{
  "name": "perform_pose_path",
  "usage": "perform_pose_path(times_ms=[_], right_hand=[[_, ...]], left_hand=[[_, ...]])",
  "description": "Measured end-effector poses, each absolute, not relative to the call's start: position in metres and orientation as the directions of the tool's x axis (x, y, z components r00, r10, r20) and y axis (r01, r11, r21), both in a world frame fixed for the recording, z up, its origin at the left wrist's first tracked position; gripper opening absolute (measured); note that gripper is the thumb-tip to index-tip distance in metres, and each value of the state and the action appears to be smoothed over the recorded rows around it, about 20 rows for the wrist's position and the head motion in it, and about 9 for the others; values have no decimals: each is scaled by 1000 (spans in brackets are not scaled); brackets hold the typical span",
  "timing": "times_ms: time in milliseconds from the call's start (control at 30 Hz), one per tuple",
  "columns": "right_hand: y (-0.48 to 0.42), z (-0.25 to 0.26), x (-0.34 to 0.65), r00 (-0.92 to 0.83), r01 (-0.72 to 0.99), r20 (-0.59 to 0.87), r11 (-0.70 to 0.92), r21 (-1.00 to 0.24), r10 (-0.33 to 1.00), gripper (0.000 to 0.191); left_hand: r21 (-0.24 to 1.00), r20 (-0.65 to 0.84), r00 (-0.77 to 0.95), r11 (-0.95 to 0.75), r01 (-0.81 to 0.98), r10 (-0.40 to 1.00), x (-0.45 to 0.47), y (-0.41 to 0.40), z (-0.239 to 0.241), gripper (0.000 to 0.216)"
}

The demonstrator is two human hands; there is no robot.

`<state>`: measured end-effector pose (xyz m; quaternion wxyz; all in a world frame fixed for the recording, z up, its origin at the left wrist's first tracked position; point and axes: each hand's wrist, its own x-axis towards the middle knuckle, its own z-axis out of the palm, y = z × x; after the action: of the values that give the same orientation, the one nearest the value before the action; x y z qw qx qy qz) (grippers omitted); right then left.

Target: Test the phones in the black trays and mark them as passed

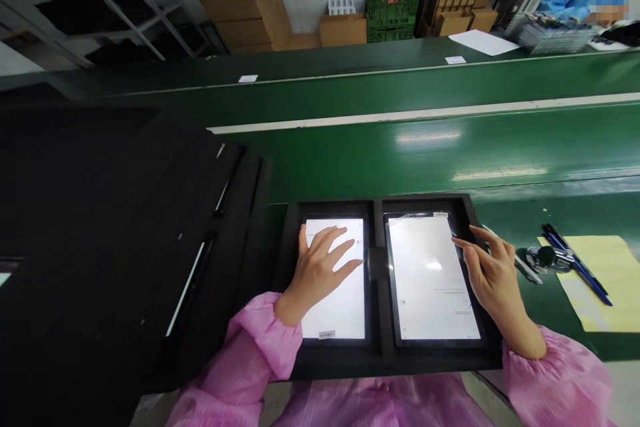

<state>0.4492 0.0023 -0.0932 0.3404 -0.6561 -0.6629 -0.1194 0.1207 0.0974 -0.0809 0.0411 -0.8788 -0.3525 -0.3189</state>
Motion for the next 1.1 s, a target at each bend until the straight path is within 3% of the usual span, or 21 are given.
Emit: perform_pose_path(times_ms=[200,400,533,767,900,1000,1100], right_hand=[[5,-86,450,27,955,622,163,-247,783,45],[-8,-54,424,-243,919,614,380,-102,751,37],[-34,-45,387,-429,836,509,542,-89,746,40],[-51,-58,370,-343,898,469,430,-91,814,32],[-71,-59,360,-453,834,458,545,-85,765,29],[-87,-70,338,-535,789,395,609,-81,746,40],[-83,-90,319,-433,860,398,503,-86,809,61]], left_hand=[[154,576,580,-773,615,577,121,97,-80,17],[116,462,615,-731,672,639,122,93,-82,27],[171,511,554,-709,684,658,121,92,-81,35],[212,560,512,-710,672,651,122,95,-76,24],[287,641,440,-728,622,629,114,84,-61,17],[385,693,332,-717,581,640,102,63,-50,18],[440,687,304,-711,549,660,91,36,-44,17]])
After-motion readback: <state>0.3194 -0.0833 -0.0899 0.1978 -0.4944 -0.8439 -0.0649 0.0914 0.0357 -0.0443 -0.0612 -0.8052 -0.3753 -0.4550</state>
